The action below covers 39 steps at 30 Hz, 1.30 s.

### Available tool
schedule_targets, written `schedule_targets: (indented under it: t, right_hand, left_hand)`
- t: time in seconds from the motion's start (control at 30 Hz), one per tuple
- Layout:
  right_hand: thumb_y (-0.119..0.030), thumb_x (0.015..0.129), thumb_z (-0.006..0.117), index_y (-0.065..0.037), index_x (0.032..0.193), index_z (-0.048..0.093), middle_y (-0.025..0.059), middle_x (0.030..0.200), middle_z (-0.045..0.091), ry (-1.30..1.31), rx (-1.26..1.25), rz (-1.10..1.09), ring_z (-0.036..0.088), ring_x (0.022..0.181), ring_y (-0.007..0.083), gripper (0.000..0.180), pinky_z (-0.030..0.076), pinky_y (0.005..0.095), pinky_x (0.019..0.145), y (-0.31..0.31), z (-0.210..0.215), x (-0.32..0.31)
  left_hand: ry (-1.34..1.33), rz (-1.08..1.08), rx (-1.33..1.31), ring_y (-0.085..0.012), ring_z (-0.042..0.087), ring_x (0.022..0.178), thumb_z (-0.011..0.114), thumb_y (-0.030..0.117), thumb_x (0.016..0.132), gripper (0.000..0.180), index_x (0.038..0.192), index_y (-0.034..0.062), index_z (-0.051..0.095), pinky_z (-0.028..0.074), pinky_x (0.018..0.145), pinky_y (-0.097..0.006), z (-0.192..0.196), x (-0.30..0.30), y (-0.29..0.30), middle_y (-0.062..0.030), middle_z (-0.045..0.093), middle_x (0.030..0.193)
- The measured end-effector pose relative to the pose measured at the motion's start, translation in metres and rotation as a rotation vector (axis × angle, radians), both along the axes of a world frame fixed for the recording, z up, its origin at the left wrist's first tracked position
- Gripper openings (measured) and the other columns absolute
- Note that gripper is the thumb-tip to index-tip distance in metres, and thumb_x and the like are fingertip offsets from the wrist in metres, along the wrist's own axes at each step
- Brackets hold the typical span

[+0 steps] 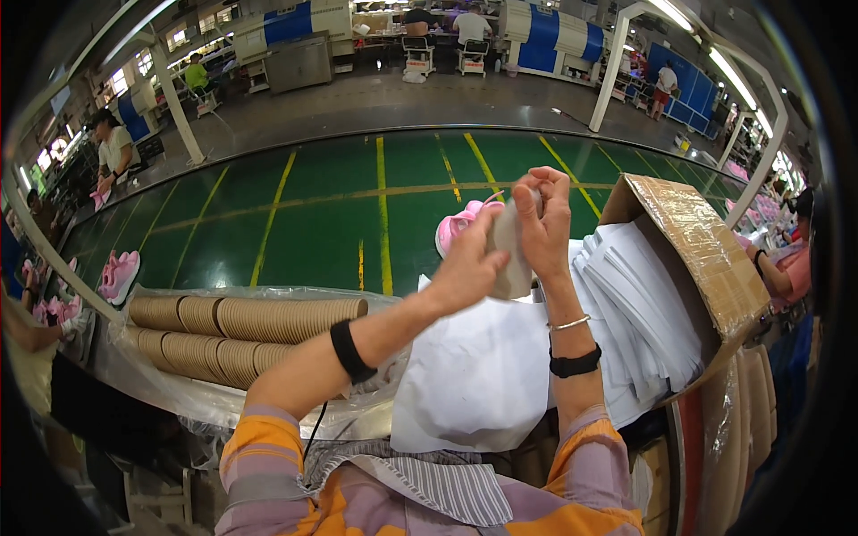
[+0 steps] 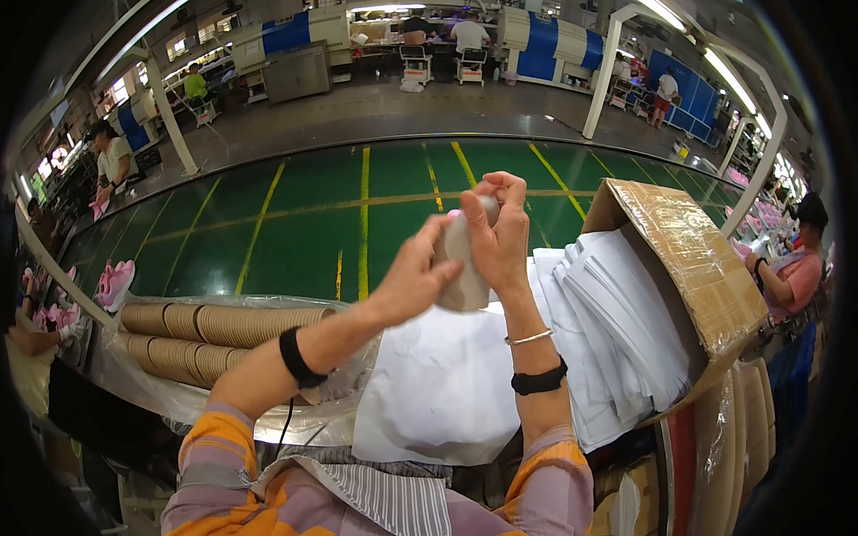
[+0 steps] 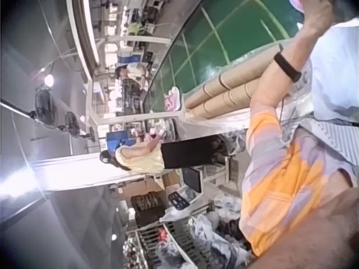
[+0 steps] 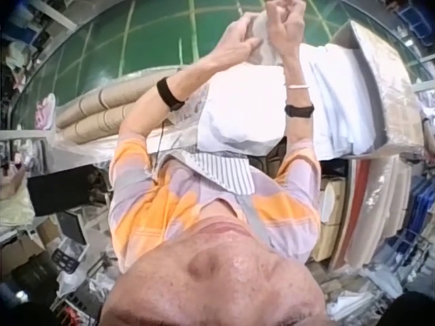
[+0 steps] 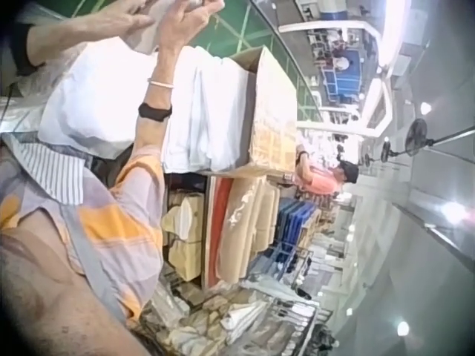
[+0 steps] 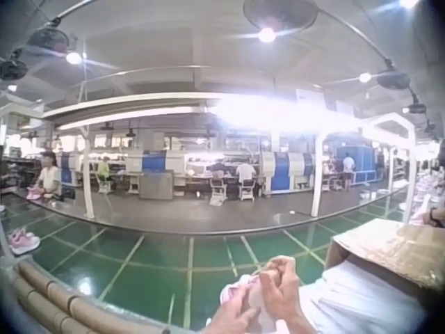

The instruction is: Stuffing pink sneakers with paper packing and cardboard shoe trees on a factory production line.

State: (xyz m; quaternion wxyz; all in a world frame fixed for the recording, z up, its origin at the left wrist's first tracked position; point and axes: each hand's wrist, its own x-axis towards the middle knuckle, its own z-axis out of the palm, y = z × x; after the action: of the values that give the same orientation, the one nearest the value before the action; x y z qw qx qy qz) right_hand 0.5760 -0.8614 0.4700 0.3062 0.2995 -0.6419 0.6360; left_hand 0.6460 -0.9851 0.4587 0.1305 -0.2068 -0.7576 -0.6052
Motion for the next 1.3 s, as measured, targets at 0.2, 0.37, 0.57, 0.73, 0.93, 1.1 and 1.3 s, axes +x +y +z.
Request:
schedule_targets:
  t: [0.2,0.37,0.57,0.73,0.93,1.1,1.3]
  right_hand:
    - [-0.033,0.076,0.076,0.002,0.116,0.047,0.0146,0.095,0.062,-0.083,0.257,-0.045,0.062,0.082,0.021,0.061,0.051,0.0315,0.072,-0.001,-0.015,0.005]
    - [-0.017,0.075,0.074,0.003,0.117,0.045,0.0168,0.087,0.066,-0.267,0.239,-0.042,0.066,0.075,0.0211,0.055,0.052,0.0293,0.064,0.021,-0.03,-0.012]
    - [-0.012,0.064,0.073,0.0,0.106,0.038,0.0209,0.083,0.062,-0.639,0.532,-0.043,0.064,0.076,0.0289,0.056,0.051,0.0357,0.069,0.06,-0.097,-0.053]
    - [-0.023,0.063,0.073,0.001,0.106,0.04,0.0252,0.082,0.062,-0.469,1.16,-0.145,0.063,0.079,0.0407,0.059,0.05,0.0454,0.072,0.018,-0.107,-0.091]
    - [-0.024,0.066,0.073,0.0,0.099,0.044,0.024,0.084,0.06,-0.527,1.033,-0.263,0.061,0.078,0.04,0.05,0.049,0.0456,0.07,-0.028,-0.136,-0.098]
    - [-0.018,0.061,0.074,0.001,0.081,0.053,0.0172,0.092,0.052,-0.299,0.973,-0.01,0.051,0.087,0.0328,0.035,0.046,0.0381,0.079,0.007,-0.132,-0.088]
    - [-0.02,0.069,0.066,-0.002,0.116,0.056,0.0199,0.12,0.05,0.167,1.417,-0.262,0.045,0.111,0.0323,0.051,0.031,0.0384,0.102,-0.049,-0.17,-0.093]
  left_hand:
    - [-0.1,0.159,0.504,-0.0167,0.058,0.094,0.055,0.0,0.087,0.032,0.116,0.0,0.041,0.051,0.08,-0.03,0.019,-0.047,-0.011,-0.0116,0.056,0.108]
    - [-0.265,0.083,0.11,-0.0179,0.059,0.093,0.058,0.004,0.088,0.037,0.118,-0.0034,0.04,0.049,0.083,-0.031,0.008,-0.087,-0.02,-0.0136,0.054,0.112]
    - [-0.44,0.414,-0.305,-0.0216,0.06,0.096,0.069,0.013,0.076,0.045,0.114,-0.0029,0.054,0.048,0.083,-0.032,-0.061,-0.169,-0.058,-0.0134,0.06,0.102]
    - [-0.601,0.385,-0.66,-0.0358,0.06,0.103,0.068,0.023,0.074,0.042,0.109,0.0009,0.061,0.049,0.086,-0.04,-0.107,-0.194,-0.05,-0.0226,0.062,0.108]
    - [-0.49,0.365,-0.824,-0.0392,0.061,0.1,0.063,0.015,0.075,0.032,0.103,0.0006,0.058,0.051,0.084,-0.045,-0.122,-0.204,-0.039,-0.0232,0.063,0.104]
    - [-0.296,0.227,-0.851,-0.0424,0.061,0.09,0.056,0.012,0.075,0.035,0.107,0.0036,0.046,0.048,0.078,-0.051,-0.127,-0.211,-0.051,-0.0268,0.062,0.094]
    - [0.006,0.108,-1.039,-0.0379,0.064,0.071,0.06,0.016,0.073,0.028,0.095,-0.0006,0.051,0.05,0.062,-0.047,-0.134,-0.205,-0.044,-0.0211,0.064,0.073]
